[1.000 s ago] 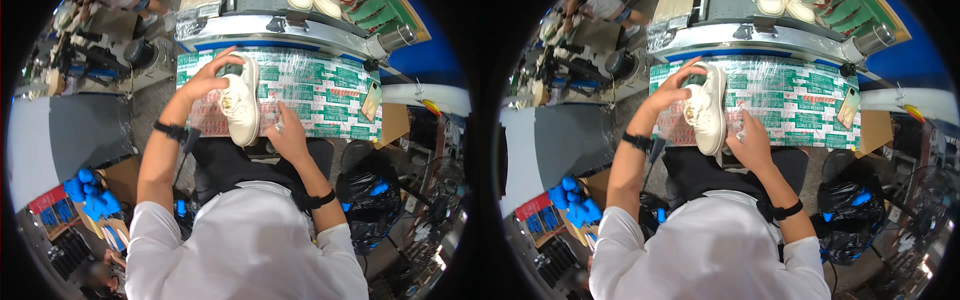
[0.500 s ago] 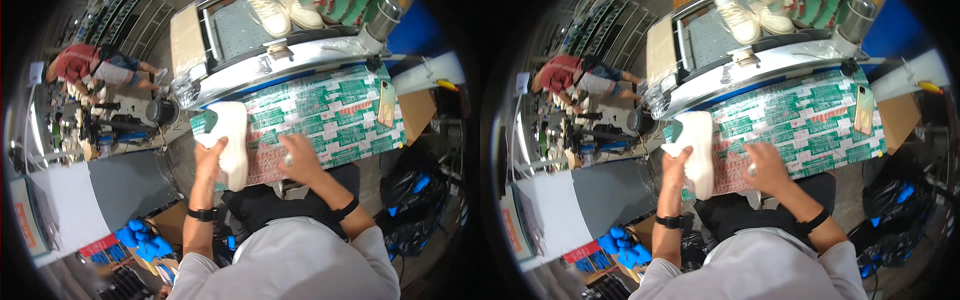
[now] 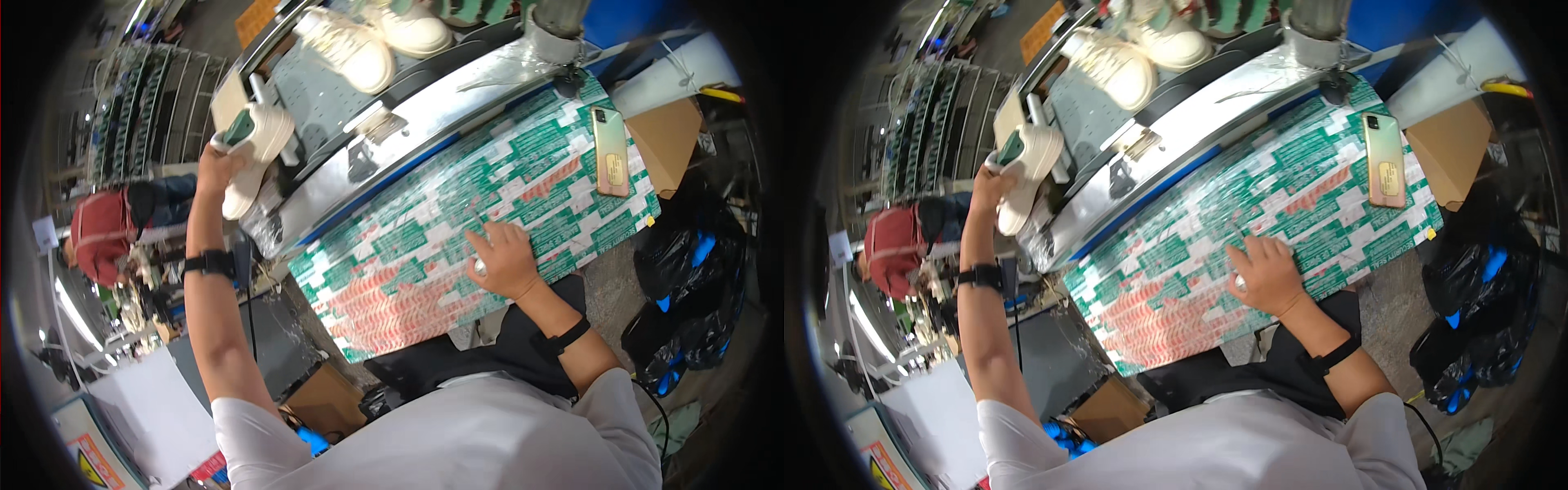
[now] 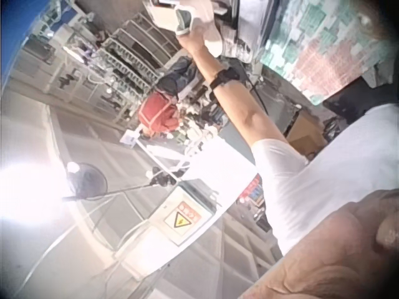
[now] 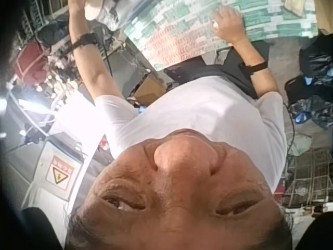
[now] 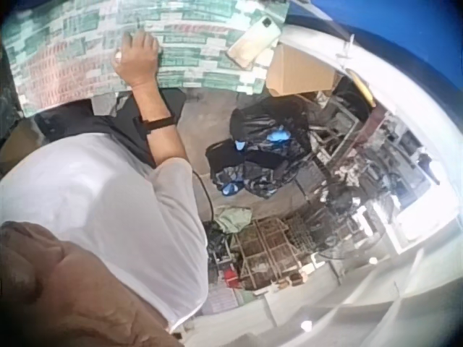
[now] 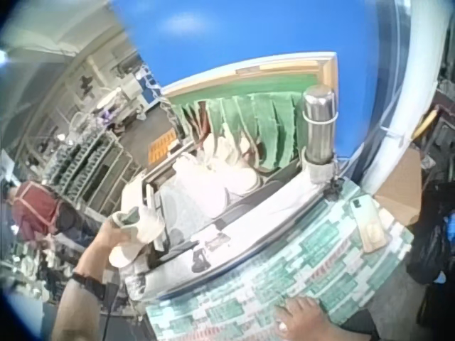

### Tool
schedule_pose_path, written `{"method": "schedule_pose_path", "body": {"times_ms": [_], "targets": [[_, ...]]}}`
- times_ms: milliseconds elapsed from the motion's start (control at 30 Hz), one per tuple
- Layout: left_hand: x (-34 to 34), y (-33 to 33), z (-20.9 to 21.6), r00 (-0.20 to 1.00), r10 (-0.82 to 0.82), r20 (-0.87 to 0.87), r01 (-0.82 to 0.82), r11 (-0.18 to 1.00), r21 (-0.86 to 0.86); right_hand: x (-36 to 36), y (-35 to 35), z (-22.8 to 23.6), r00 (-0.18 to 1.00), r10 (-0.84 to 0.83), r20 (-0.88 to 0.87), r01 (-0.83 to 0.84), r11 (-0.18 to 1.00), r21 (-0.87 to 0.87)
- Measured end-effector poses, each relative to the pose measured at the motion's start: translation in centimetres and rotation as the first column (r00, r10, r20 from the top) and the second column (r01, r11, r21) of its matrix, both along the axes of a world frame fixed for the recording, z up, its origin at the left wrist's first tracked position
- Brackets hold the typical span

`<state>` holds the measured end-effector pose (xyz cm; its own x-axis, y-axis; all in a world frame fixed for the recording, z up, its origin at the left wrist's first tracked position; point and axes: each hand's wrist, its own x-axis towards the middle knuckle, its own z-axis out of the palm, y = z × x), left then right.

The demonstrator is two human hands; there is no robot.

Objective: Cleaning and inspecting shoes during the manufacturing process using a cloth and air hose.

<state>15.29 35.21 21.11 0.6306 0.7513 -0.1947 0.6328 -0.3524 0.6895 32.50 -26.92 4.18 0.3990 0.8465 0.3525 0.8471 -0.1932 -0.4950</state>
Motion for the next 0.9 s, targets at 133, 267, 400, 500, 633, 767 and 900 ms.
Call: {"method": "schedule_pose_path", "body": {"times_ms": [133, 267, 400, 500, 633, 767, 900], "targets": [[14.8, -14.1, -2.4, 0.983, -0.151, -0.108, 0.178, 0.598, 0.781, 0.7, -1.2, -0.1, 0.997, -0.042, 0.071, 0.046, 0.997, -0.061], [24.4, -11.8, -9.5, 0.993, -0.058, -0.108, 0.075, 0.985, 0.159, 0.6, -1.0, 0.3, 0.991, 0.029, -0.13, -0.043, 0.994, -0.103], [28.0, -5.0, -13.3, 0.996, 0.085, 0.02, -0.068, 0.897, -0.436, -0.6, 0.0, -0.7, 0.995, 0.045, -0.086, -0.048, 0.998, -0.041], [28.1, -3.9, -14.2, 0.983, 0.185, -0.005, -0.178, 0.938, -0.296, -0.5, -0.4, -1.1, 0.998, 0.024, -0.066, -0.029, 0.997, -0.078], [27.2, -4.6, -13.0, 0.972, 0.201, 0.124, -0.144, 0.92, -0.366, -0.4, -0.8, -1.4, 0.997, 0.05, -0.056, -0.053, 0.997, -0.063], [22.4, -6.4, -6.7, 0.91, 0.197, 0.364, 0.095, 0.757, -0.646, -0.7, -0.9, -1.9, 0.998, 0.038, -0.043, -0.044, 0.991, -0.126], [13.4, -14.6, 2.2, 0.941, 0.177, 0.287, 0.002, 0.848, -0.53, -0.9, -0.4, -2.4, 0.999, 0.016, -0.031, -0.02, 0.992, -0.121]]}}
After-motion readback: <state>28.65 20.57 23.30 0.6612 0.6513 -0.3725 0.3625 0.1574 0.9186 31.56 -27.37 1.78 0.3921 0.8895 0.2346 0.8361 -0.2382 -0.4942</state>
